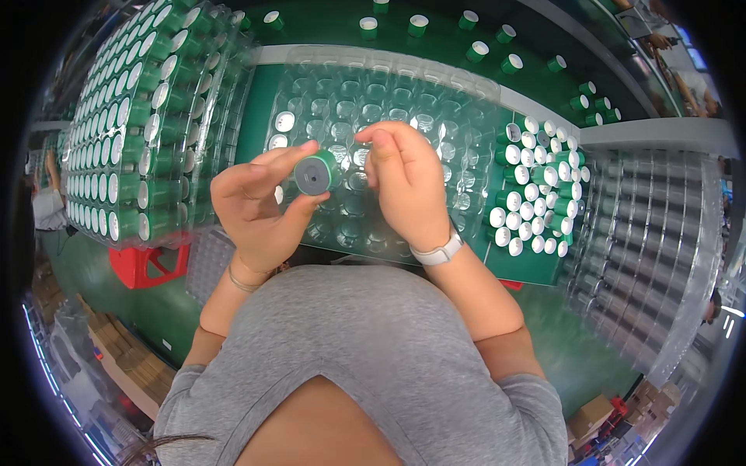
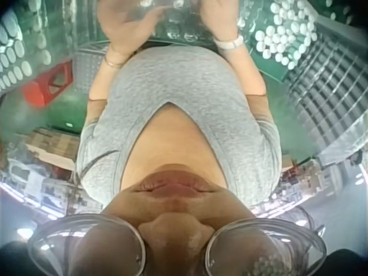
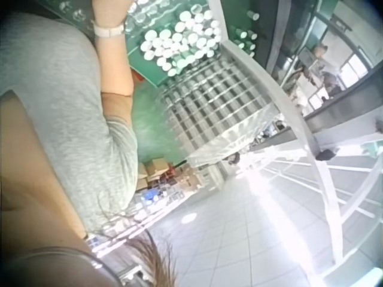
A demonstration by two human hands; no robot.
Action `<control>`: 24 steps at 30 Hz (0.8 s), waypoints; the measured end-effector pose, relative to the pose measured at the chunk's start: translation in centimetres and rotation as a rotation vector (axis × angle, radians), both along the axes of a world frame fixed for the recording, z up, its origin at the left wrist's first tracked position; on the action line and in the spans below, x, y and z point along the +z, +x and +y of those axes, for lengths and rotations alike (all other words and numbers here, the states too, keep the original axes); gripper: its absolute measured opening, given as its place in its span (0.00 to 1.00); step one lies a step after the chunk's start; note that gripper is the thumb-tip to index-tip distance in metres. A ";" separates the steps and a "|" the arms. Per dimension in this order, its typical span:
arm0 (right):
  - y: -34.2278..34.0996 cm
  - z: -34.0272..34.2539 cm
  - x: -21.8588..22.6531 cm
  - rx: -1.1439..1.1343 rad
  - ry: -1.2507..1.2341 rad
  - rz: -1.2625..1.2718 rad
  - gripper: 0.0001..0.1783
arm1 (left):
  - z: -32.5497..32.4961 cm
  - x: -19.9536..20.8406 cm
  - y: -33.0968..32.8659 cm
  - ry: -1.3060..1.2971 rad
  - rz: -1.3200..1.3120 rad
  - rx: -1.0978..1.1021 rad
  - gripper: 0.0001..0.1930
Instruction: Picking up cylindrical electronic components, inspecting their ends, and placing them into organized plastic trays on an assembly line.
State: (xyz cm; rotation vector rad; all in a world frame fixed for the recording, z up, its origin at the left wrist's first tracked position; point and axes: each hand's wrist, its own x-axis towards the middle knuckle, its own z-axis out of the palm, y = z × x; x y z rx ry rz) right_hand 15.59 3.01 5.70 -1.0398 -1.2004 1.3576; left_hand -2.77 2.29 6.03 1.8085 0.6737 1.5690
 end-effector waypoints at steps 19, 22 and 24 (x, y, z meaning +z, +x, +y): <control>-3.4 0.1 0.5 -0.154 0.270 -0.249 0.13 | 0.6 -2.3 2.0 0.098 0.151 0.326 0.24; -3.1 0.0 0.3 -0.062 0.294 -0.381 0.15 | 0.7 -2.1 2.1 0.082 0.157 0.358 0.23; -3.4 0.4 -0.7 -0.107 0.201 -0.243 0.15 | 0.8 -2.1 2.1 0.115 0.191 0.360 0.23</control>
